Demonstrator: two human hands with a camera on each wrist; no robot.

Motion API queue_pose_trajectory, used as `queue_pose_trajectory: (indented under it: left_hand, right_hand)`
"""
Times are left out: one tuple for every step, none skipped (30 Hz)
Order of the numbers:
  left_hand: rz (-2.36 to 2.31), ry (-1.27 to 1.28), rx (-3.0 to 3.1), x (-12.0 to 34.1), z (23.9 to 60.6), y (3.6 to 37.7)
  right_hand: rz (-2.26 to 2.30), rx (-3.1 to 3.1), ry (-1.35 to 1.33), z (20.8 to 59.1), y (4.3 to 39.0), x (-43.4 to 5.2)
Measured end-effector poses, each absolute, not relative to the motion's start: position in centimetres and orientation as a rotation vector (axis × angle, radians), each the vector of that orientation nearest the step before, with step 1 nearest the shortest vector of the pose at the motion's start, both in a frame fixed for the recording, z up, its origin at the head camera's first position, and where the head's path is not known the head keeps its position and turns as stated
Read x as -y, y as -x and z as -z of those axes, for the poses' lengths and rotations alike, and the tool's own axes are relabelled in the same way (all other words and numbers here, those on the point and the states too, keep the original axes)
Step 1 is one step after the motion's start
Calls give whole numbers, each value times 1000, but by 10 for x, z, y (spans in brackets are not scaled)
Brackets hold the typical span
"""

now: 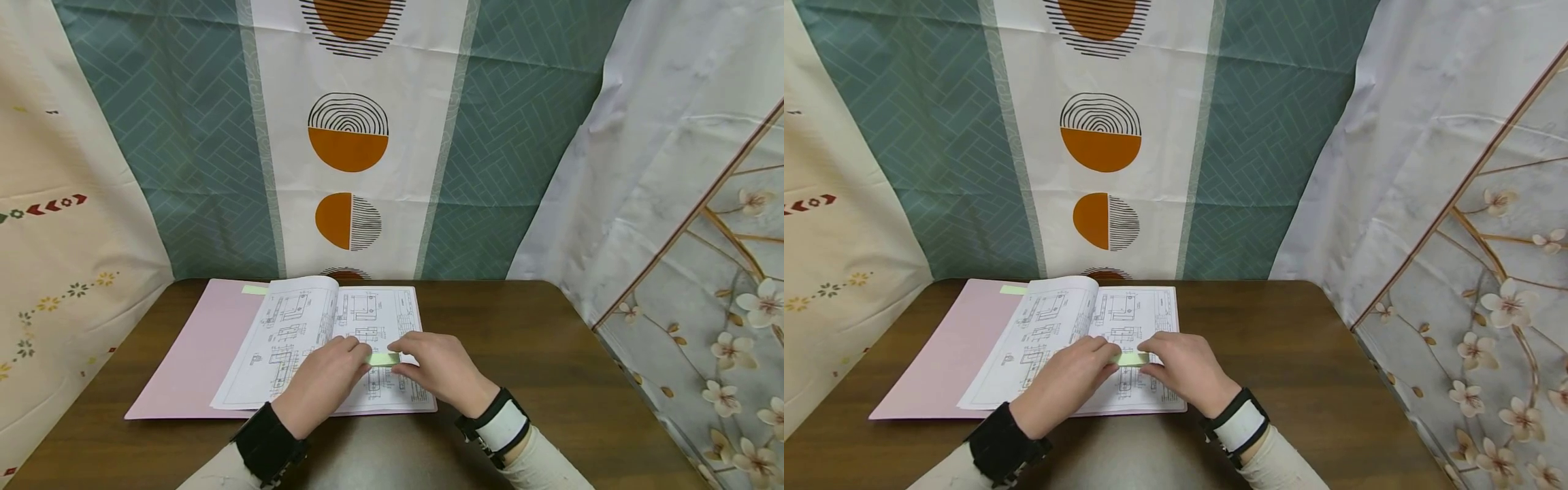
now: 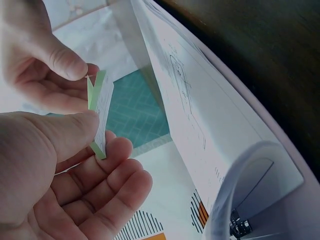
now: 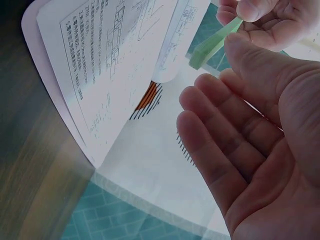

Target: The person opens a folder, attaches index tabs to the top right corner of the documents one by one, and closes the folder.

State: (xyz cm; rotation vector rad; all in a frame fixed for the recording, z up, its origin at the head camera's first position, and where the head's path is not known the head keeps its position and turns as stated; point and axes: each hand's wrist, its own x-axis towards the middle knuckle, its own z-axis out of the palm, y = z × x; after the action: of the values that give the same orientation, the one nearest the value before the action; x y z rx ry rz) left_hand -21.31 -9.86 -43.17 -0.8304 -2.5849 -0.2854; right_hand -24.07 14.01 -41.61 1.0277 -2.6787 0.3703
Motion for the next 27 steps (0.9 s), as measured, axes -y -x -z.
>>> queue_pose_trajectory:
  left_hand:
    - [286, 832, 2586, 98, 432, 213]
    - [287, 833, 2588, 98, 432, 213]
    - [286, 835, 2590, 98, 432, 212]
    - [286, 835, 2592, 98, 432, 212]
    - [283, 835, 2592, 98, 432, 212]
    - [282, 834, 2592, 98, 432, 212]
    - [281, 834, 2590, 98, 432, 212]
    - [278, 834, 2588, 98, 432, 212]
    - [276, 834, 2586, 98, 432, 212]
    - [276, 834, 2584, 98, 432, 212]
    - [276, 834, 2581, 98, 432, 212]
    - [278, 835, 2579, 98, 432, 212]
    - [281, 837, 2577, 98, 433, 211]
    - [284, 837, 2577, 98, 432, 211]
    - [288, 838, 2576, 97, 432, 211]
    - [290, 838, 2576, 97, 432, 211]
    - [290, 838, 2576, 97, 432, 211]
    - [291, 838, 2577, 97, 432, 211]
    - [288, 838, 2579, 96, 432, 211]
    - [286, 837, 2580, 96, 432, 210]
    - [282, 835, 2581, 96, 432, 210]
    - [278, 834, 2582, 96, 432, 210]
    - [275, 832, 2583, 96, 432, 210]
    - [274, 831, 2584, 96, 432, 210]
    - [271, 831, 2584, 96, 432, 210]
    - [270, 829, 2585, 96, 432, 210]
    - [271, 827, 2586, 96, 433, 210]
  right_hand:
    - [-379, 2672, -1033, 416, 240, -140]
    - [-385, 2664, -1038, 416, 240, -140]
    - [-387, 2656, -1042, 416, 240, -139]
    - [-386, 2649, -1045, 415, 240, -139]
    - [-383, 2642, -1047, 415, 240, -139]
    - [-383, 2637, -1048, 415, 240, -139]
    - [-382, 2634, -1049, 415, 240, -139]
    - [-377, 2632, -1048, 415, 240, -139]
    - [-372, 2633, -1045, 415, 240, -139]
    - [-374, 2634, -1044, 415, 239, -139]
    - [-373, 2635, -1044, 415, 239, -139]
    - [-373, 2637, -1043, 415, 239, -139]
    - [-371, 2637, -1041, 415, 239, -139]
    - [-369, 2637, -1040, 416, 240, -140]
    - [-370, 2636, -1040, 416, 240, -140]
    - [-371, 2634, -1042, 416, 240, -140]
    - [-368, 2631, -1042, 416, 240, -140]
    - [-367, 2629, -1042, 415, 240, -140]
    - [-367, 2626, -1046, 415, 240, -140]
    - [-364, 2622, -1049, 415, 239, -141]
    - [-362, 2619, -1053, 415, 239, -141]
    - [-362, 2615, -1058, 415, 239, -141]
    - [-364, 2614, -1062, 415, 239, -141]
    - [-366, 2613, -1068, 415, 240, -141]
    - [-369, 2613, -1071, 415, 240, -142]
    - [-372, 2613, -1073, 415, 240, -142]
    - [-377, 2614, -1075, 416, 240, -142]
